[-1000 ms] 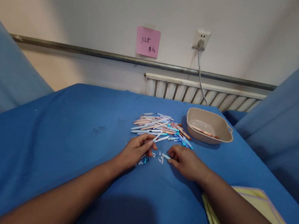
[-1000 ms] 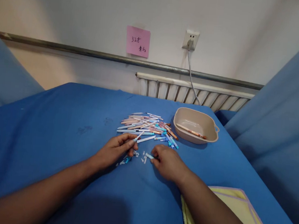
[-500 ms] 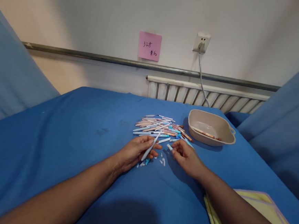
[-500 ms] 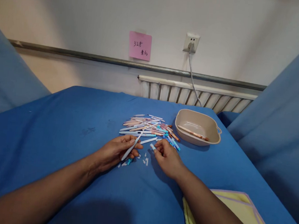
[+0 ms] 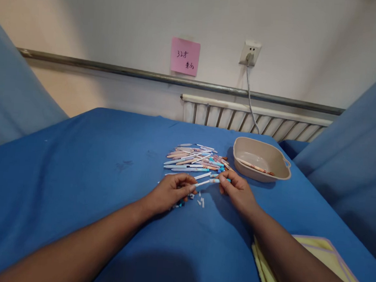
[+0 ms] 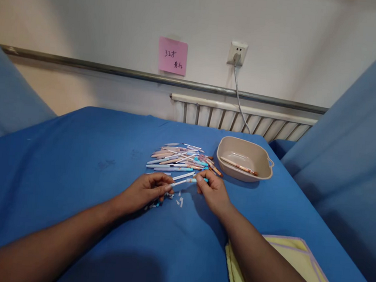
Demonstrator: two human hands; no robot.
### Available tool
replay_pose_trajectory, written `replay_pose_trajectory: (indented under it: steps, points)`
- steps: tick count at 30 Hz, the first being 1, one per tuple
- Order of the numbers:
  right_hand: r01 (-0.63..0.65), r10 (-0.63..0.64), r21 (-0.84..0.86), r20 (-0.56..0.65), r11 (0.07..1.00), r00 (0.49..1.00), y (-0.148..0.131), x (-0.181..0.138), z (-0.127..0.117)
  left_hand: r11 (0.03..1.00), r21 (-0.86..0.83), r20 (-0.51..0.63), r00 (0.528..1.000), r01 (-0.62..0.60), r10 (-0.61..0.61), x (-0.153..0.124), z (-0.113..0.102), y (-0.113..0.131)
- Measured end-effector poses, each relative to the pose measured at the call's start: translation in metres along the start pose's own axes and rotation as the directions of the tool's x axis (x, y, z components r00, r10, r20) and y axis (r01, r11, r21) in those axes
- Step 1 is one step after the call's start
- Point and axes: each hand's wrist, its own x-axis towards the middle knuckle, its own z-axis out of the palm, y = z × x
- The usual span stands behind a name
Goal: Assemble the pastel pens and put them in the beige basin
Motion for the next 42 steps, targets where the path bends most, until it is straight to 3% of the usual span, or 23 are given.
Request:
replay_pose_trajectory:
  steps: [7, 13, 17, 24, 27, 32, 38, 42]
  points:
    - [0.098, -0.081, -0.179, 0.1, 0.979, 0.992, -0.004, -0.009, 0.009, 0.972, 0.206, 0.05, 0.994, -0.109, 0.101, -0.003, 0.001, 0.001]
    - [0.278, -0.229, -0.328, 0.181, 0.903, 0.956, -0.009, -0.016, 0.013, 0.971, 0.205, 0.075, 0.991, -0.12, 0.107, -0.006, 0.008, -0.001]
    - [0.274, -0.219, -0.359, 0.188, 0.892, 0.958, -0.008, -0.017, 0.012, 0.959, 0.242, 0.079, 0.988, -0.15, 0.135, -0.007, 0.009, 0.0]
    - [0.218, -0.119, -0.438, 0.243, 0.872, 0.963, -0.008, -0.019, 0.013, 0.816, 0.477, 0.128, 0.944, -0.326, 0.303, -0.012, 0.007, 0.002]
    - [0.198, -0.127, -0.381, 0.205, 0.903, 0.971, -0.009, -0.02, 0.015, 0.799, 0.505, 0.13, 0.944, -0.327, 0.304, -0.012, 0.007, 0.002]
    - [0.28, -0.204, -0.361, 0.235, 0.889, 0.95, -0.009, -0.019, 0.015, 0.787, 0.522, 0.101, 0.94, -0.329, 0.326, -0.013, 0.007, 0.0]
    - [0.221, -0.121, -0.381, 0.269, 0.898, 0.956, -0.008, -0.019, 0.014, 0.755, 0.557, 0.135, 0.934, -0.347, 0.329, -0.014, 0.007, -0.001]
    - [0.234, -0.168, -0.317, 0.224, 0.919, 0.96, -0.009, -0.02, 0.015, 0.748, 0.562, 0.148, 0.933, -0.353, 0.328, -0.014, 0.006, 0.0]
